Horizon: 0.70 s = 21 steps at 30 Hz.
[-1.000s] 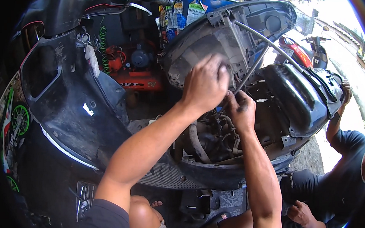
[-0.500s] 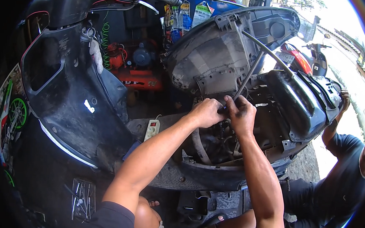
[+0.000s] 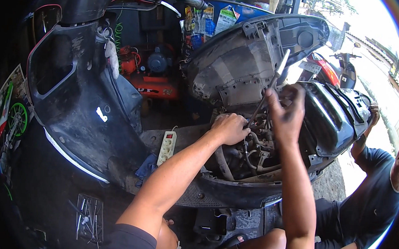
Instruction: Repairing internal components of a motorcycle using various tools.
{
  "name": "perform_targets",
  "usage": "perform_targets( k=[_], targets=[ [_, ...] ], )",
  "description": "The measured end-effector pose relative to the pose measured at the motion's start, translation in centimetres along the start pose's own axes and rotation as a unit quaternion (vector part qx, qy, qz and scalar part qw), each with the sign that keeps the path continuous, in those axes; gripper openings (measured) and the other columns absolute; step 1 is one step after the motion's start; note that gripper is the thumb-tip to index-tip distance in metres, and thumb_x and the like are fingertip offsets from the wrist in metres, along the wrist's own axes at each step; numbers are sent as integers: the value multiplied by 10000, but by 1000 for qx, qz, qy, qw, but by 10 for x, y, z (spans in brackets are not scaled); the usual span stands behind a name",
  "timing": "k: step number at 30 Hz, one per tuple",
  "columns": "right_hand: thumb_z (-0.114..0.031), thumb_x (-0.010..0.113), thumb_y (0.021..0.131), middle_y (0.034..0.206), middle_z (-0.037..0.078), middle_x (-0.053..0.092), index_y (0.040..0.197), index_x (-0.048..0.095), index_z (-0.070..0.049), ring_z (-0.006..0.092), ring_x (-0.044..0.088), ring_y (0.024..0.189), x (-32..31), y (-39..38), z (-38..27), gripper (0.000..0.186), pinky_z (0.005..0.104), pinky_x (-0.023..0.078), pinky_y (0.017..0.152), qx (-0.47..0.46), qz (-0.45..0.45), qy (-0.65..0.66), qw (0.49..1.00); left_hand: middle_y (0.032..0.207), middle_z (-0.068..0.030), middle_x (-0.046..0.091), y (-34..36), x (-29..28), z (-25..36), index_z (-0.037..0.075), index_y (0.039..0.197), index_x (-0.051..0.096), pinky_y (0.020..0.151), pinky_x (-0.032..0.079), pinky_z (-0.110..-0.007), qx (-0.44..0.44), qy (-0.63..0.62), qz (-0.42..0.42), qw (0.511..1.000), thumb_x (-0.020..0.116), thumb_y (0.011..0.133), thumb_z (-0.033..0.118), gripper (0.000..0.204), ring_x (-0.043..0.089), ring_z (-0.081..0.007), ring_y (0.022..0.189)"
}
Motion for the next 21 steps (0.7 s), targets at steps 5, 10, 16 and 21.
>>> perform_targets(
  k=[5, 10, 16, 21],
  targets=[
    [-311, 853, 778, 1287, 242, 582, 1235, 592, 27, 401, 558, 1212, -1, 84, -46, 625, 447, 411, 1087, -282, -81, -113, 949, 962, -222, 742, -4, -4, -2, 74, 979, 783, 889, 557, -498, -13, -11, 20, 1000, 667, 874, 372, 338, 714, -409, 953],
    [-273, 661, 940, 715, 196, 628, 913, 654, 12, 357, 601, 666, 25, 115, -48, 286, 396, 481, 713, -191, -241, -95, 947, 1003, -224, 738, -2, 6, 11, 52, 1005, 768, 903, 553, -514, -27, 3, 15, 1000, 653, 905, 381, 363, 708, -413, 996],
    [-197, 592, 965, 637, 226, 579, 974, 660, 24, 343, 551, 540, 47, 118, -49, 231, 404, 436, 584, -245, -209, -97, 942, 1079, -240, 719, -12, 1, 8, 1, 1022, 749, 925, 549, -510, -26, -22, 7, 999, 626, 950, 316, 345, 693, -418, 1047],
    [-139, 554, 946, 583, 142, 531, 1154, 681, 30, 260, 518, 524, 47, 125, -43, 297, 387, 423, 580, -234, -216, -98, 943, 1004, -255, 729, -9, -2, 9, -23, 947, 757, 890, 563, -503, -17, -44, 16, 999, 653, 934, 278, 319, 708, -429, 992]
  ],
)
Point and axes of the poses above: each hand's wrist, its own y-axis towards the middle knuckle, its own x-axis out of the palm, z = x × y, the point moved 3 cm from there along y, towards the middle knuckle
